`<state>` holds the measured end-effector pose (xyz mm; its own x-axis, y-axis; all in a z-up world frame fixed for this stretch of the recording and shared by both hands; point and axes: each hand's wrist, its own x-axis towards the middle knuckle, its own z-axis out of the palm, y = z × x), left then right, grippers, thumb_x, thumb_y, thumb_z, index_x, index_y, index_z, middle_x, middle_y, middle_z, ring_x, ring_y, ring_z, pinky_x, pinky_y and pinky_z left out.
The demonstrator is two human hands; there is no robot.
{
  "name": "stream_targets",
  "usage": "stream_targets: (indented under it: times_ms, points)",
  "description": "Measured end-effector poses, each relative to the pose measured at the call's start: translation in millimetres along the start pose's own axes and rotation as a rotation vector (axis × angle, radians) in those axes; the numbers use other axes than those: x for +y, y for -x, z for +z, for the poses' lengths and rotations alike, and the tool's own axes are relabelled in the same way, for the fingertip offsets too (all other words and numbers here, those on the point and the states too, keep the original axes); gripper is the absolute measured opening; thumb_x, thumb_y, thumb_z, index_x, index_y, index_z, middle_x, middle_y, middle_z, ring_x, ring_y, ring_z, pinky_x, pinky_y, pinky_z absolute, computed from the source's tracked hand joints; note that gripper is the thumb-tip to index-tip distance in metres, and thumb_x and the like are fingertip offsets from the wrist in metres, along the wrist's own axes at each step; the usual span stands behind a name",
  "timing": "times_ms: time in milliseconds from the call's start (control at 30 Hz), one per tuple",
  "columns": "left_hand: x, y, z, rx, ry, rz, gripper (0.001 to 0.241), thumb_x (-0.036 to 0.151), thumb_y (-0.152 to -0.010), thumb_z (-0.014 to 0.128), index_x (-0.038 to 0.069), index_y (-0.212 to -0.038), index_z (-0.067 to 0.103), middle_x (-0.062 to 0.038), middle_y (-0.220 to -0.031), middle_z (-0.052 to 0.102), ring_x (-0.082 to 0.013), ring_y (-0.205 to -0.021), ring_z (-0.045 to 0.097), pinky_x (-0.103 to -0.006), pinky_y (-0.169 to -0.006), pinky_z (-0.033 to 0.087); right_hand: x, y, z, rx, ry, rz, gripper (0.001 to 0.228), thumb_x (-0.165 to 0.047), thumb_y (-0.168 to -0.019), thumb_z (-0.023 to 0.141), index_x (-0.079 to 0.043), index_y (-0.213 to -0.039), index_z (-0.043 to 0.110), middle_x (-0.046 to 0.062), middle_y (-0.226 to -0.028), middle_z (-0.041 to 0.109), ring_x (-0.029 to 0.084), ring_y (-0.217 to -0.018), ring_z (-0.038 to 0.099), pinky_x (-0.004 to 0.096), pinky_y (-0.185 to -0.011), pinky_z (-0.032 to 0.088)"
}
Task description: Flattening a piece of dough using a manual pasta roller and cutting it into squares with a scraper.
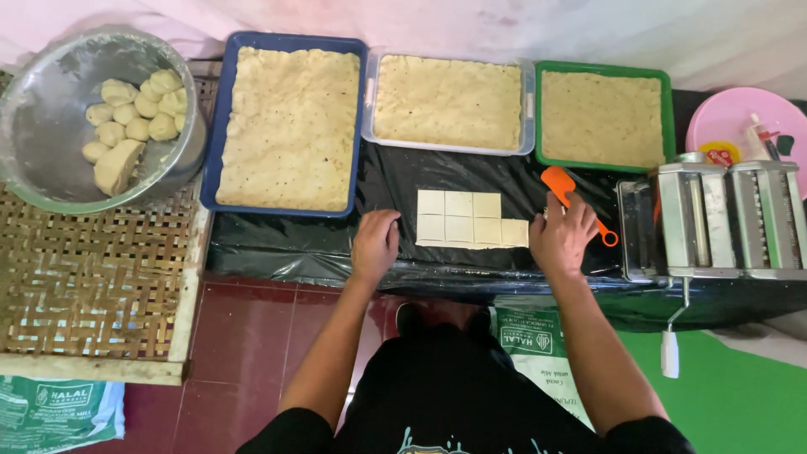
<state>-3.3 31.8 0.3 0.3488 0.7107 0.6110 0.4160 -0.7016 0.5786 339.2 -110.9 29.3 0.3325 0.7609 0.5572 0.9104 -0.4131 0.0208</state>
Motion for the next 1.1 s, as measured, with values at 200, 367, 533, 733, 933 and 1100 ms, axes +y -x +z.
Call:
stream_targets:
  times_ms: [200,367,533,733,933,1100]
  points:
    - [6,-3,1,0.020,-0.052,0.067,0.027,-0.004,-0.086,0.065,0.010,-0.107,0.070,-0.005,-0.100,0.068,-0.0263,-0.101,0.068,-0.0364,-0.091,0.056,-108,31,4,-0.230,-0.474,-0.202,0.017,-0.027,-0.081,0.080,-0.026,-0.097,0.075,-0.004,-0.099,0.059,0.020,-0.097,0.060,0.036,-0.080,0.051]
    - [0,0,5,0.054,-0.068,0.099,0.027,-0.005,-0.086,0.064,0.010,-0.107,0.070,-0.006,-0.101,0.068,-0.0269,-0.100,0.068,-0.0364,-0.091,0.057,-166,27,-13,-0.296,-0.575,-0.284,0.022,-0.033,-0.081,0.083,-0.024,-0.097,0.071,-0.003,-0.094,0.057,0.022,-0.095,0.059,0.038,-0.080,0.050]
    - [-3,2,7,0.062,-0.076,0.109,0.025,-0.003,-0.087,0.064,0.011,-0.107,0.071,-0.006,-0.100,0.069,-0.0272,-0.100,0.068,-0.0364,-0.090,0.058,-184,28,2,-0.284,-0.514,-0.405,0.022,-0.033,-0.082,0.080,-0.024,-0.099,0.069,-0.002,-0.097,0.054,0.023,-0.098,0.057,0.038,-0.082,0.048]
    - [-3,1,8,0.050,-0.054,0.130,0.027,-0.007,-0.083,0.063,0.008,-0.105,0.070,-0.008,-0.098,0.068,-0.0300,-0.098,0.068,-0.0390,-0.089,0.057,-175,21,-15,-0.259,-0.463,-0.531,0.013,-0.022,-0.092,0.068,-0.023,-0.078,0.070,-0.001,-0.088,0.055,0.021,-0.091,0.057,0.033,-0.079,0.045]
    - [-3,1,9,0.057,-0.083,0.156,0.029,-0.005,-0.082,0.062,0.008,-0.106,0.070,-0.008,-0.099,0.067,-0.0293,-0.099,0.068,-0.0389,-0.091,0.057,-157,23,-27,-0.097,-0.521,-0.498,0.006,-0.025,-0.092,0.069,-0.020,-0.088,0.069,0.001,-0.096,0.057,0.024,-0.098,0.059,0.035,-0.078,0.045]
    - [-1,2,7,0.031,-0.074,0.148,0.029,-0.007,-0.082,0.062,0.005,-0.106,0.068,-0.010,-0.100,0.067,-0.0311,-0.099,0.068,-0.0401,-0.090,0.057,-170,25,-38,-0.202,-0.501,-0.601,0.026,-0.019,-0.093,0.060,-0.027,-0.116,0.069,0.008,-0.123,0.055,0.032,-0.117,0.052,0.041,-0.088,0.042]
